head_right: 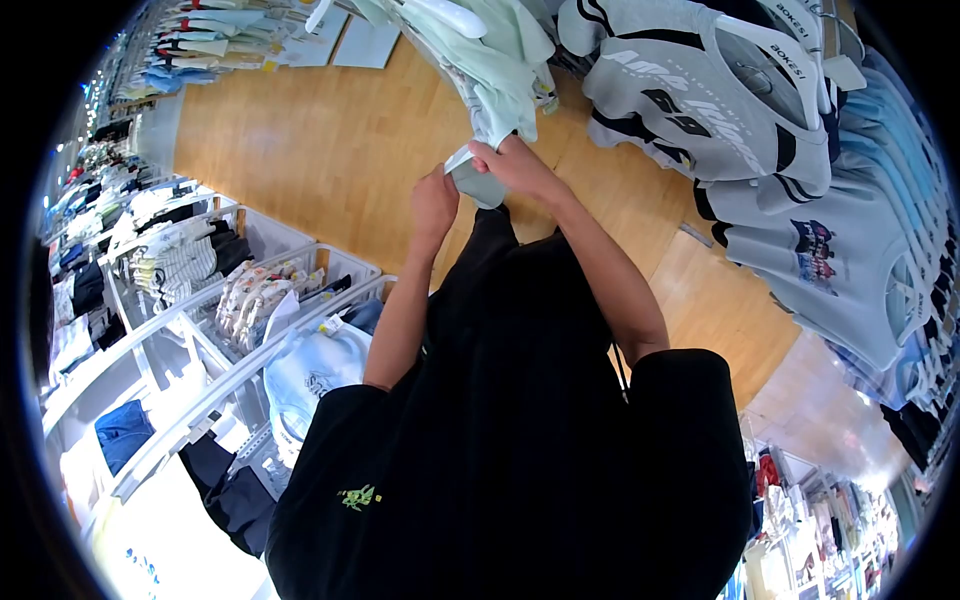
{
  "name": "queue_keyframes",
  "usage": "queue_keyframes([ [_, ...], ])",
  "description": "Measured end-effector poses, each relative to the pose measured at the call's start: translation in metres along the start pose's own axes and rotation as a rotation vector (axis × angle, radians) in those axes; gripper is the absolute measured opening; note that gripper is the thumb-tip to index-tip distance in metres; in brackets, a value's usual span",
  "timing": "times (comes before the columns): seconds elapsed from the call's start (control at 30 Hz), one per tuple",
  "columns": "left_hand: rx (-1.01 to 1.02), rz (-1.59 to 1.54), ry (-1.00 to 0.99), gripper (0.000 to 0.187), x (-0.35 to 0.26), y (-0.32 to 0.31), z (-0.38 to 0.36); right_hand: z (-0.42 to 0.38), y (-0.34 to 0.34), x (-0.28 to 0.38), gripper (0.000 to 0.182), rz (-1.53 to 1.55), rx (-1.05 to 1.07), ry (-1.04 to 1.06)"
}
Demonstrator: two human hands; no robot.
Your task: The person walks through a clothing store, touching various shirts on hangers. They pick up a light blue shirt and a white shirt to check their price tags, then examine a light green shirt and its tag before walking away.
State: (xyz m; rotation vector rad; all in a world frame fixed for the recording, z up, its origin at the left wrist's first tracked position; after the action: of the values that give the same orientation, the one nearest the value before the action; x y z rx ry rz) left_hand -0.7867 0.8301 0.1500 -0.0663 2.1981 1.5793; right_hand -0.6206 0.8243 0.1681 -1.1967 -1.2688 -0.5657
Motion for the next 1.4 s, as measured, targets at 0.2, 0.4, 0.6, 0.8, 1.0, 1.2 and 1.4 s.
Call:
queue_keyframes([
  [0.2, 0.001, 0.182, 0.105, 0.015, 0.009, 0.003, -0.004, 0.001, 0.009, -0.03, 0.022, 0.091, -0.064, 0.02],
  [0.4, 0.02, 0.25, 0.126, 0.013, 0.012, 0.001, -0.005, -0.002, 0.004, -0.015, 0.017, 0.107, -0.039, 0.051],
  [0.6, 0.073, 0.231, 0.118, 0.013, 0.005, 0.005, -0.006, -0.003, 0.008, -0.022, 0.018, 0.071, -0.041, 0.021],
  [0.8, 0.066, 0.154, 0.022, 0.017, -0.018, 0.013, 0.001, -0.005, 0.025, -0.015, 0.025, -0.003, -0.082, -0.066],
  [1.0, 0.125, 0.143, -0.06, 0.016, -0.053, 0.035, -0.006, -0.007, 0.032, -0.011, 0.043, -0.063, -0.192, -0.192],
  [1.2, 0.158, 0.074, -0.131, 0.016, -0.073, 0.031, -0.015, -0.006, 0.043, -0.079, 0.041, 0.407, -0.321, -0.068],
  [1.4, 0.224, 0.017, -0.299, 0.016, -0.094, 0.031, -0.026, 0.013, 0.04, -0.096, 0.047, -0.28, -0.07, 0.334],
])
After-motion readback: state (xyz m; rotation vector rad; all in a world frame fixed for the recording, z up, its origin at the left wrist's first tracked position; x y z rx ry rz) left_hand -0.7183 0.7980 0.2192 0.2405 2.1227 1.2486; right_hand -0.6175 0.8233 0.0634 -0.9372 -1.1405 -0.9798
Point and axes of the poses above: each hand's wrist, its own z-axis towards the middle knuckle, its own y-axis out of the back of the hand, x = y × z, the point moved 1 cm from there along z, towards the middle knuckle, and after that the axes turned 14 degrees about x, right-handed, at the moved point
